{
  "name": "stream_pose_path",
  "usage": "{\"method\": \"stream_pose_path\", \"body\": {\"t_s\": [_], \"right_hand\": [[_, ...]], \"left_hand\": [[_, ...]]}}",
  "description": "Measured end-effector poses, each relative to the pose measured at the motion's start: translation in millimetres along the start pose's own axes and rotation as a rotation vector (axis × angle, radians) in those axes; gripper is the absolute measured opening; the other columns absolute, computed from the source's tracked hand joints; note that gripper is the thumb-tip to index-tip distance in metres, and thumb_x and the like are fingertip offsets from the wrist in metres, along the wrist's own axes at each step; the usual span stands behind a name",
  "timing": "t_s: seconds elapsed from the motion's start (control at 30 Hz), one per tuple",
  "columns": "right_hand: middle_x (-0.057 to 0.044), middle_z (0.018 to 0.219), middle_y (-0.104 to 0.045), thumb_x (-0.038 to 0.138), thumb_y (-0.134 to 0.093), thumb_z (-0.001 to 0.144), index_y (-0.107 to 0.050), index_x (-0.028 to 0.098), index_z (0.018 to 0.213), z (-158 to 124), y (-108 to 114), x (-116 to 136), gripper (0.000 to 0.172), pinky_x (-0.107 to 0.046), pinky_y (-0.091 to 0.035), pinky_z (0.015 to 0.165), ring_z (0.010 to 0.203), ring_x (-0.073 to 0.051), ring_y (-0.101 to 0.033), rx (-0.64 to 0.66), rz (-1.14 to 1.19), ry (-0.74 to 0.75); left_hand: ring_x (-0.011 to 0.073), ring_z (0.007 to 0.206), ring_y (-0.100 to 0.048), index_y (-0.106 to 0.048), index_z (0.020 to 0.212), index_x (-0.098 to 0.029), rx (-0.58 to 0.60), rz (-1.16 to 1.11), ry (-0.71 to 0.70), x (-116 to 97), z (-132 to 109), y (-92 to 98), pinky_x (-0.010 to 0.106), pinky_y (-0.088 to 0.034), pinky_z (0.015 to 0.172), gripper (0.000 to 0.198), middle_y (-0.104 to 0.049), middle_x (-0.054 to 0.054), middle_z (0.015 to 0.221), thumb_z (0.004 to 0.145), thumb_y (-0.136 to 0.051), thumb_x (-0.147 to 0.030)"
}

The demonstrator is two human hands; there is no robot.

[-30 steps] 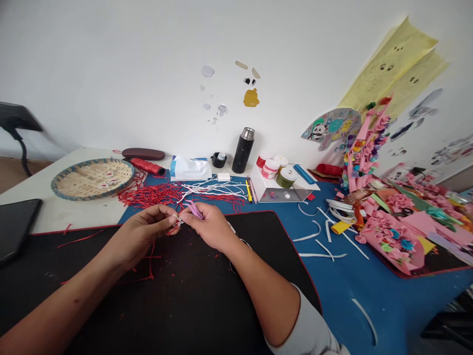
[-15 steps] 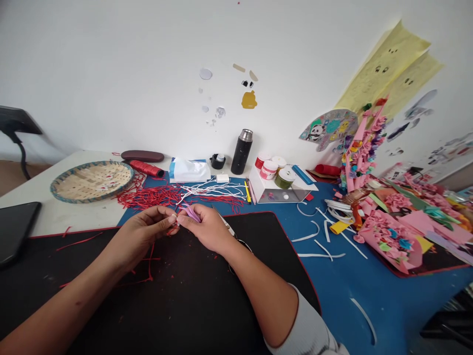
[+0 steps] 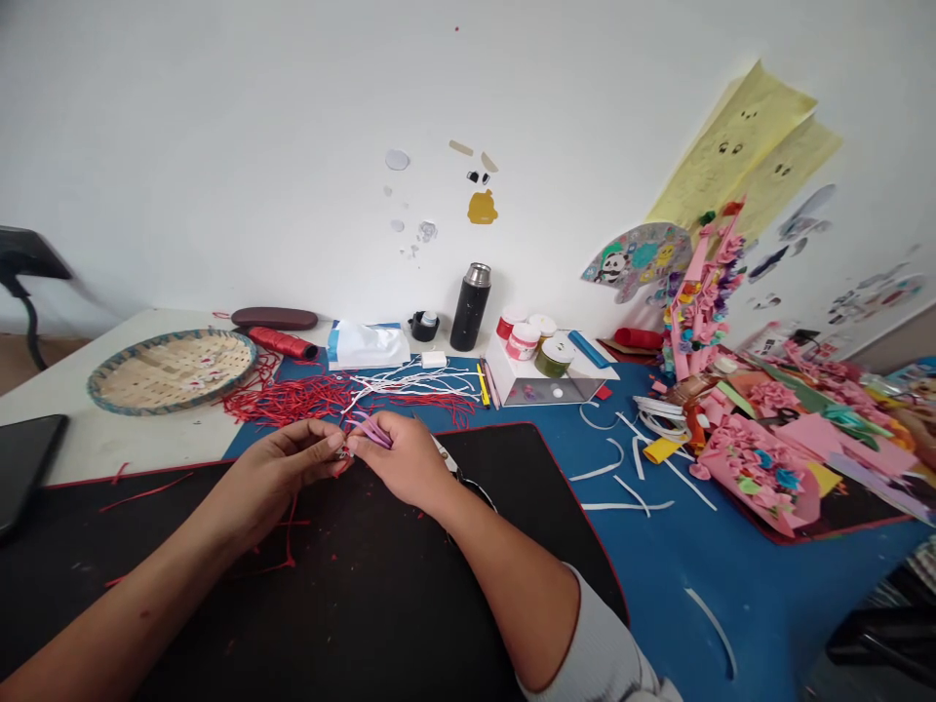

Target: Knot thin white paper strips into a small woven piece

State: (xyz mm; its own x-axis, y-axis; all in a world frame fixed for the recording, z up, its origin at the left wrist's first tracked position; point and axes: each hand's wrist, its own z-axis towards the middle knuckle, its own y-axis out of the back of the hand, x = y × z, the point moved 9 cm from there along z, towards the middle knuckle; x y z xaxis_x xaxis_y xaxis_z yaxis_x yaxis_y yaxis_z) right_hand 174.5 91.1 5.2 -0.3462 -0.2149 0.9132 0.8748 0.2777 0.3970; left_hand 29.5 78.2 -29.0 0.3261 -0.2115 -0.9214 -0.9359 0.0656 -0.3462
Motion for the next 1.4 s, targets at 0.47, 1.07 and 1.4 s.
{"method": "stream_pose_path", "body": {"t_s": [0.47, 1.07, 1.4], "right_hand": [[0.003, 0.079, -0.060, 0.041, -0.067, 0.094, -0.069, 0.018, 0.092, 1, -2, -3, 0.023, -0.025, -0.037, 0.068, 0.070, -0.013, -0.049, 0.015, 0.074, -0.007], [0.004, 0.076, -0.054, 0.050, -0.066, 0.094, -0.068, 0.019, 0.093, 4, -3, -10, 0.031, -0.025, -0.035, 0.065, 0.069, -0.013, -0.045, 0.003, 0.102, -0.002], [0.005, 0.076, -0.054, 0.048, -0.076, 0.087, -0.064, 0.019, 0.089, 4, -9, -13, 0.031, -0.024, -0.032, 0.063, 0.069, -0.012, -0.044, 0.014, 0.089, -0.062]], "left_hand": [[0.0147, 0.074, -0.068, -0.079, 0.074, -0.017, -0.048, -0.065, 0.054, 2, -1, 2.6, 0.024, -0.061, 0.073, 0.038, -0.073, 0.003, 0.081, 0.052, -0.103, -0.039], [0.0207, 0.073, -0.070, -0.077, 0.081, -0.021, -0.058, 0.275, -0.021, -9, 0, 6.4, 0.030, -0.056, 0.073, 0.043, -0.076, 0.003, 0.079, 0.057, -0.096, -0.051], [0.0259, 0.080, -0.071, -0.076, 0.081, -0.023, -0.169, 0.331, -0.163, -27, -3, 12.4, 0.033, -0.053, 0.074, 0.051, -0.079, 0.005, 0.082, 0.055, -0.093, -0.064]]}}
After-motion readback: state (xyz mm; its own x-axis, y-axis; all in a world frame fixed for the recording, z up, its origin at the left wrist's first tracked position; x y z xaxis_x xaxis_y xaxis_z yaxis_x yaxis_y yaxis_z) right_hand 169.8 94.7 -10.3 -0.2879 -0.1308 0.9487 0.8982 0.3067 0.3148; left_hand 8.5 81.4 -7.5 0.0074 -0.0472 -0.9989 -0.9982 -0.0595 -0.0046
